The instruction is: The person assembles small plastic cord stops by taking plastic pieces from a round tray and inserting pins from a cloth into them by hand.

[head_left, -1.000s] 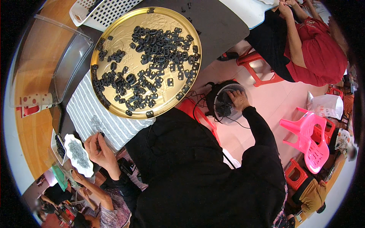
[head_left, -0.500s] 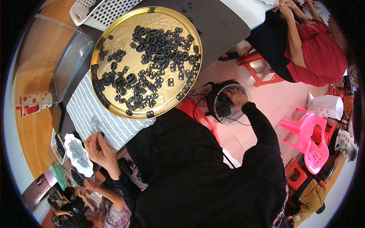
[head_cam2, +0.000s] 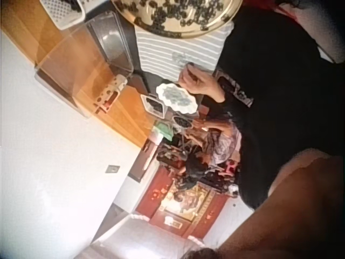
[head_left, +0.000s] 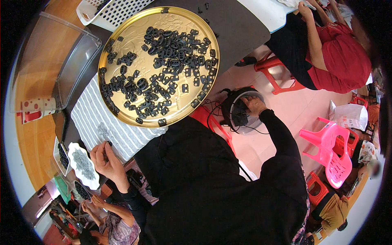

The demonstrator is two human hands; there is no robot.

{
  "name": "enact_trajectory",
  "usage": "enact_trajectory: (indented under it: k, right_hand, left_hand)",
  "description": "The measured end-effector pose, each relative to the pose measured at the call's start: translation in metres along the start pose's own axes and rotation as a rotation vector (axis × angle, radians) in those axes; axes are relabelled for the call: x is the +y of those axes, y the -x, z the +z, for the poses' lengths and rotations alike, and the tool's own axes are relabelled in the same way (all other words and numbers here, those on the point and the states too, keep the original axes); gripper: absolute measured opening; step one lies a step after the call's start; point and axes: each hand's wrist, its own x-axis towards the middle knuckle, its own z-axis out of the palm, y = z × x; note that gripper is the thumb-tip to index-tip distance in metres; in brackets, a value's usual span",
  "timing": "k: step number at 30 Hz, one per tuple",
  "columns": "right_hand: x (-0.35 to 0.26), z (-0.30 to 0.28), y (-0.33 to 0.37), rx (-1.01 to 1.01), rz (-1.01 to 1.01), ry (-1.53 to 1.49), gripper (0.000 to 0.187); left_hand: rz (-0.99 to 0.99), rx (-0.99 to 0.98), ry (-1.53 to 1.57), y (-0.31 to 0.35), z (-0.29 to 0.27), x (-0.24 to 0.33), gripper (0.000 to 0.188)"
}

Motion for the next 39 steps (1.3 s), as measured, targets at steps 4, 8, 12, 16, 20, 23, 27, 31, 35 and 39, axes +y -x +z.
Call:
enact_trajectory:
  k: [4, 8, 12, 16, 20, 23, 27, 31, 35, 39]
  right_hand:
    - [0.001, -0.001, 0.003, -0.034, 0.128, -0.060, 0.084]
    - [0.000, 0.009, 0.005, 0.101, 0.101, 0.018, 0.080]
    - [-0.007, 0.000, 0.004, 0.052, 0.138, 0.023, 0.081]
    - [-0.011, -0.005, -0.001, 0.005, 0.144, 0.074, 0.083]
    - [-0.014, -0.006, 0.002, 0.012, 0.136, 0.099, 0.075]
    - [-0.014, -0.008, 0.001, 0.005, 0.101, 0.127, 0.074]
    - [-0.020, -0.019, -0.001, -0.026, 0.100, 0.148, 0.074]
    - [-0.018, -0.018, -0.008, -0.070, 0.097, 0.162, 0.073]
    - [-0.013, -0.004, -0.013, -0.048, 0.081, 0.178, 0.070]
    - [-0.010, 0.011, -0.013, 0.051, 0.082, 0.097, 0.069]
  left_hand:
    - [0.022, 0.014, 0.010, 0.000, 0.000, -0.002, 0.009]
    - [0.023, 0.010, -0.021, -0.001, 0.001, 0.000, 0.009]
    - [-0.018, -0.002, -0.003, 0.000, 0.001, 0.002, 0.009]
    - [-0.017, -0.004, 0.022, 0.001, 0.001, -0.001, 0.009]
    - [0.035, 0.009, 0.001, 0.000, 0.001, -0.002, 0.008]
    - [0.025, 0.013, -0.006, 0.001, 0.001, -0.001, 0.008]
    - [-0.009, 0.008, -0.015, 0.000, 0.001, 0.001, 0.009]
    - [0.044, 0.010, -0.031, -0.001, 0.000, 0.002, 0.009]
    - [0.008, 0.008, -0.001, 0.000, 0.000, 0.003, 0.010]
    - [-0.046, -0.001, -0.008, 0.001, 0.001, 0.003, 0.010]
